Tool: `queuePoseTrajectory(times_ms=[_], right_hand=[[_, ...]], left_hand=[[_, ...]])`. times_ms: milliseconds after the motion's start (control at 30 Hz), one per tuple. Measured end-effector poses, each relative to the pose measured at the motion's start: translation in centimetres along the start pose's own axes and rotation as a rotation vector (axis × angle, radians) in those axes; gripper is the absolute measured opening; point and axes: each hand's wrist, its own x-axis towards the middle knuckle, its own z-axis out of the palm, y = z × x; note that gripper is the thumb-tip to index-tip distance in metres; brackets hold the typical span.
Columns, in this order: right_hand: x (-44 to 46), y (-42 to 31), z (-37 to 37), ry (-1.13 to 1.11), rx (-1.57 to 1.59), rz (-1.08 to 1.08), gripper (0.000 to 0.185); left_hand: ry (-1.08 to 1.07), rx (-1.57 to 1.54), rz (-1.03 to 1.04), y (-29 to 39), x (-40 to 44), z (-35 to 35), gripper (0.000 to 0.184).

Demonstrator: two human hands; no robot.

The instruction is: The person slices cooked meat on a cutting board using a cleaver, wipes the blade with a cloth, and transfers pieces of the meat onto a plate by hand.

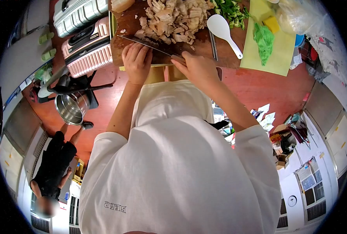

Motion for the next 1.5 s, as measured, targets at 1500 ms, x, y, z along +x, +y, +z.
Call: queuePoseTrajectory(times_ms=[1500], right_hand=[[-3.0, 1.5, 1.2, 0.070, 0.129, 0.105, 0.046]], left_hand=[[0.044, -0.233, -0.498, -1.0, -0.1, -2.6, 0.024]])
